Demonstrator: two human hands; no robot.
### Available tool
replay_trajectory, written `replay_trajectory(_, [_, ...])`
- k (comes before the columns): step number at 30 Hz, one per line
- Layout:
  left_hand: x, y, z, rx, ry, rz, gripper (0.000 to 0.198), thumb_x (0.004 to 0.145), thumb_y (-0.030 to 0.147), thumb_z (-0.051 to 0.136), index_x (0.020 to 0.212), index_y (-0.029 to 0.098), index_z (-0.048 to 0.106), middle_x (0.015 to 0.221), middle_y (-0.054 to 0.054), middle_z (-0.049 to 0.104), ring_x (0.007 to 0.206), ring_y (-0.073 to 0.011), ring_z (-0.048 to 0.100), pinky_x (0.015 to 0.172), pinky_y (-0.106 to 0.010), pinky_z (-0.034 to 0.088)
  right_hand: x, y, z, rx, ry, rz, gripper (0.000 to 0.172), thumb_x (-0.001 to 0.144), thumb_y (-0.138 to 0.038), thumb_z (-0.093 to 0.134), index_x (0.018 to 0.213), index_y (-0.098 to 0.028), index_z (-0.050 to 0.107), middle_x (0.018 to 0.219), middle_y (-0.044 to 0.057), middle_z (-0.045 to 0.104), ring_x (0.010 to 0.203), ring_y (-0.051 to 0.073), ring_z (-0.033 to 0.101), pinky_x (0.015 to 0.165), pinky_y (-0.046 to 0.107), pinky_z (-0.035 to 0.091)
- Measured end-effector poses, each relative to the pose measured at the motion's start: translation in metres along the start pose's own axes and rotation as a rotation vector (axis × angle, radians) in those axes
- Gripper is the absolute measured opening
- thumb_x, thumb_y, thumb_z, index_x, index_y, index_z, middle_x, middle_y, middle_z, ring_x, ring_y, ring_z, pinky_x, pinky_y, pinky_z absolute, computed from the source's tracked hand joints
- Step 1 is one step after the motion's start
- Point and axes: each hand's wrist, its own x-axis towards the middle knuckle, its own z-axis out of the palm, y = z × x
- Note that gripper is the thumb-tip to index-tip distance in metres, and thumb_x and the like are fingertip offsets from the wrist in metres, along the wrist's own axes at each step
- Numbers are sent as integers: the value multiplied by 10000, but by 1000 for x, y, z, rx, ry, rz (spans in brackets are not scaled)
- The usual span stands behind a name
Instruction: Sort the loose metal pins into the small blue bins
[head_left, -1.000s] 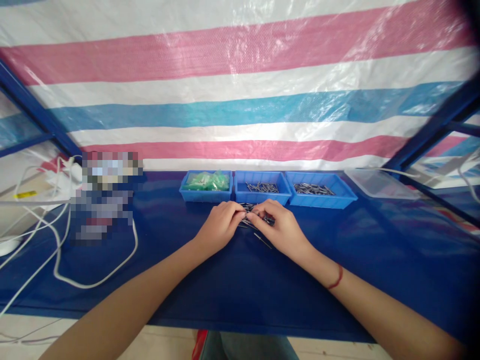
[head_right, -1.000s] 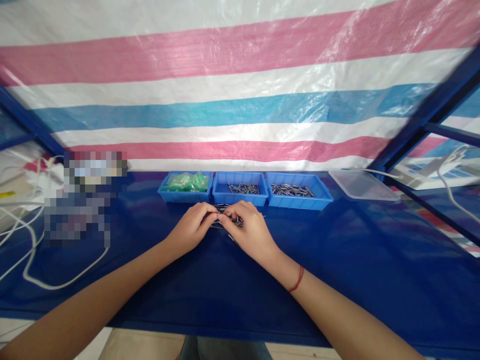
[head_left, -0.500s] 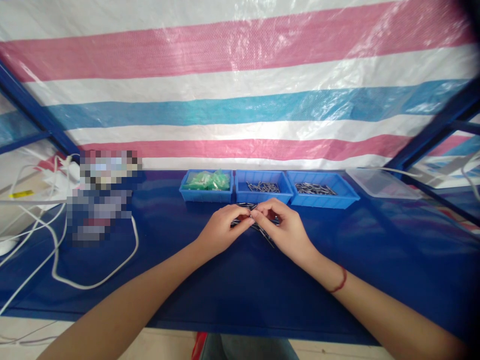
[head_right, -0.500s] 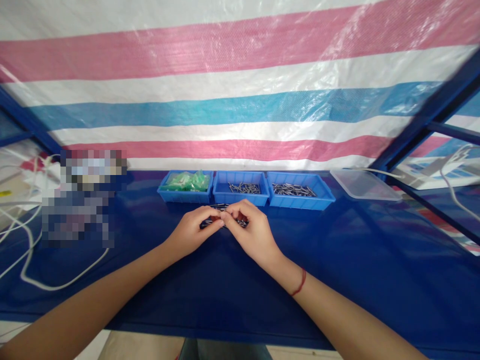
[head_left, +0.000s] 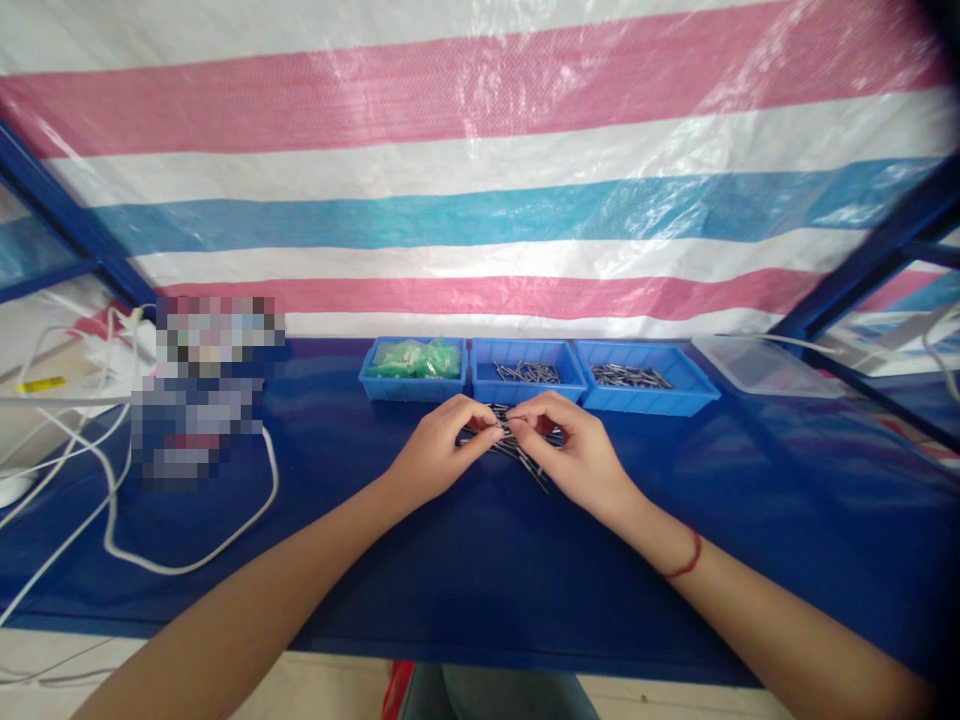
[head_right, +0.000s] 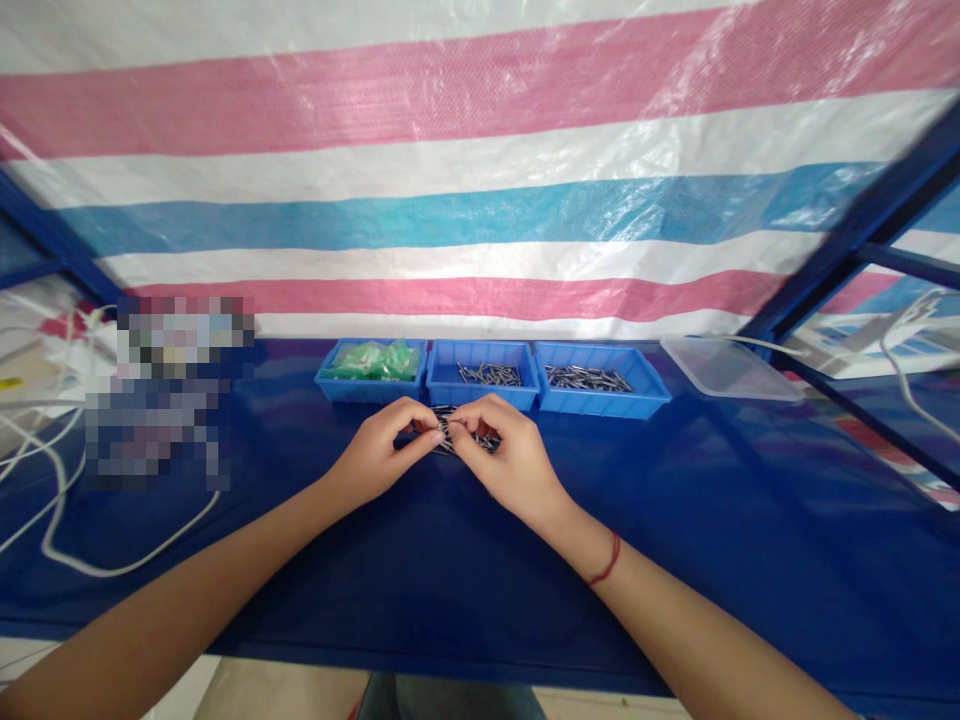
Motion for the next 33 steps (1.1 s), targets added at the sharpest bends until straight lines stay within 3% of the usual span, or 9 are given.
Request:
replay_trajectory(5, [0, -1, 0, 36, 46, -5, 172, 919, 319, 494, 886, 181, 590, 862, -27, 614, 816, -143, 578, 775, -264, 459, 1, -4, -1, -76, -55, -39, 87, 847, -246, 554, 798, -212, 618, 747, 23, 593, 692, 161, 549, 622, 295, 452])
replay_trajectory(8, [1, -1, -5, 111, 25, 3, 187, 922, 342, 486, 955, 184, 581, 897, -34, 618, 843, -155, 583, 796, -279, 467, 5, -4, -7, -161, -110, -120, 122, 867, -229, 516, 803, -213, 619, 804, 41, 621, 778, 182, 583, 709, 321, 478])
replay_trajectory(12, [2, -1, -22, 383, -113, 65, 252, 906, 367, 513, 1083, 201, 580, 1062, -61, 604, 997, -212, 568, 907, -348, 436, 18, 14, -37, -456, 28, -196, 136, 861, -241, 513, 824, -200, 638, 873, 69, 644, 873, 219, 595, 837, 371, 453])
replay_trajectory(17, [0, -6, -41, 490, -273, -65, 311, 882, 464, 521, 1083, 256, 633, 1024, -34, 595, 848, -183, 618, 774, -288, 467, 30, 58, -93, -870, 239, -5, 160, 806, -279, 539, 797, -179, 663, 814, 100, 642, 792, 255, 591, 768, 388, 443])
replay_trajectory(21, [1, -11, -41, 452, -363, -114, 303, 820, 447, 612, 1045, 251, 662, 943, -22, 601, 671, -138, 599, 644, -241, 440, 31, 79, -121, -969, 335, 122, 167, 783, -276, 530, 764, -184, 668, 798, 108, 650, 746, 257, 584, 733, 391, 442])
replay_trajectory(26, [2, -13, -33, 400, -406, -49, 150, 867, 310, 559, 905, 227, 677, 878, -19, 606, 714, -143, 605, 663, -230, 433, 30, 82, -128, -956, 368, 180, 192, 788, -294, 520, 775, -185, 677, 834, 112, 663, 777, 268, 581, 725, 404, 440])
replay_trajectory(33, [2, -13, -24, 425, -368, -41, 184, 912, 301, 487, 889, 206, 643, 882, -25, 611, 758, -158, 608, 690, -251, 439, 24, 78, -125, -1046, 391, 312, 229, 803, -348, 533, 798, -185, 694, 876, 143, 641, 838, 317, 544, 660, 429, 403])
